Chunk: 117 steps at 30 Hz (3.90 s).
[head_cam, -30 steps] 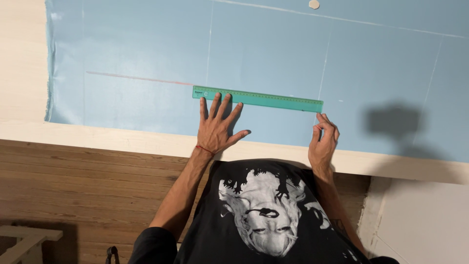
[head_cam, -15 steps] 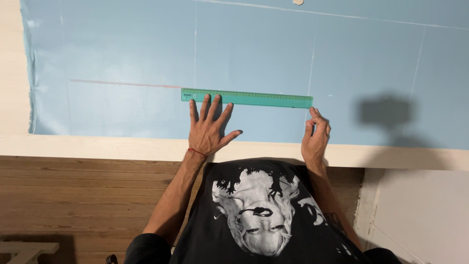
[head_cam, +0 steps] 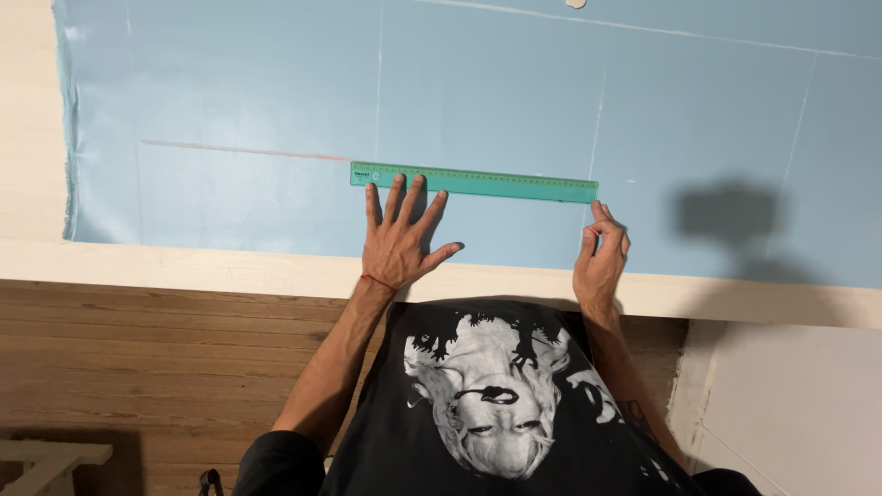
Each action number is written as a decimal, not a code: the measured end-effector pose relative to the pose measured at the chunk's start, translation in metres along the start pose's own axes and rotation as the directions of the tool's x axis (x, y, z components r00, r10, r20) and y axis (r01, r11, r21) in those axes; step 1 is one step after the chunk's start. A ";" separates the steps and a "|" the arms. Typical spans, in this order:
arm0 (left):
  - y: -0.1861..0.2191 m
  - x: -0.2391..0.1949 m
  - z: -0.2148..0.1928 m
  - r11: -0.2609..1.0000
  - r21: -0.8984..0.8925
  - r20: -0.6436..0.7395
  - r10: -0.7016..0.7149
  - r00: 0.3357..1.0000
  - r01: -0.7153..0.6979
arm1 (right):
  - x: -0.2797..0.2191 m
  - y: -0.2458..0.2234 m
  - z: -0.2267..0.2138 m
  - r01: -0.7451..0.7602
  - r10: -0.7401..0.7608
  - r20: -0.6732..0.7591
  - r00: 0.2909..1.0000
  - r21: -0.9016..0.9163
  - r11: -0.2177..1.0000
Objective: Marking lines on a large sheet of material using a ruler and chalk
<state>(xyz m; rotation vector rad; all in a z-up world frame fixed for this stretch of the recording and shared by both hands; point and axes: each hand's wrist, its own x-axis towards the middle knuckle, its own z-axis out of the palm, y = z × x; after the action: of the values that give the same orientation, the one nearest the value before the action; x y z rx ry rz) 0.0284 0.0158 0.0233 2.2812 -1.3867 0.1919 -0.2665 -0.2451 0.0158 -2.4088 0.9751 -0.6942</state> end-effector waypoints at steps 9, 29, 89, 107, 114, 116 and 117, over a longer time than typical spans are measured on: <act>0.001 0.000 0.000 1.000 -0.005 0.006 0.001 1.000 -0.001 | 0.001 -0.003 -0.002 -0.016 0.016 0.001 1.000 0.005 1.000; 0.002 0.004 -0.003 1.000 -0.018 -0.002 -0.009 1.000 0.009 | 0.079 -0.030 0.034 -0.084 0.125 -0.103 0.987 0.335 0.939; 0.002 0.001 -0.002 1.000 -0.003 0.063 -0.003 0.998 0.003 | 0.161 0.036 -0.036 0.650 -0.286 0.680 0.674 -0.363 0.668; 0.003 0.001 -0.001 1.000 -0.001 0.058 -0.011 0.998 0.011 | 0.164 0.016 -0.006 0.300 -0.293 0.451 0.843 0.059 0.952; 0.000 -0.002 0.004 1.000 -0.014 0.059 -0.020 0.998 0.021 | 0.155 -0.124 0.074 0.493 -0.491 0.355 0.796 0.092 0.865; 0.000 -0.003 0.004 1.000 -0.003 0.051 -0.018 0.999 0.018 | 0.157 -0.162 0.098 0.572 -0.569 0.313 0.761 0.089 0.815; 0.001 -0.003 0.004 1.000 0.004 0.043 -0.013 0.999 0.013 | 0.159 -0.181 0.110 0.646 -0.640 0.272 0.719 0.079 0.759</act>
<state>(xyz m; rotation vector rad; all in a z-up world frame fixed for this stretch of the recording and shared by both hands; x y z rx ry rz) 0.0261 0.0159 0.0193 2.3098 -1.3935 0.1418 -0.0107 -0.2200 0.0784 -2.7690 -0.0129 -0.5207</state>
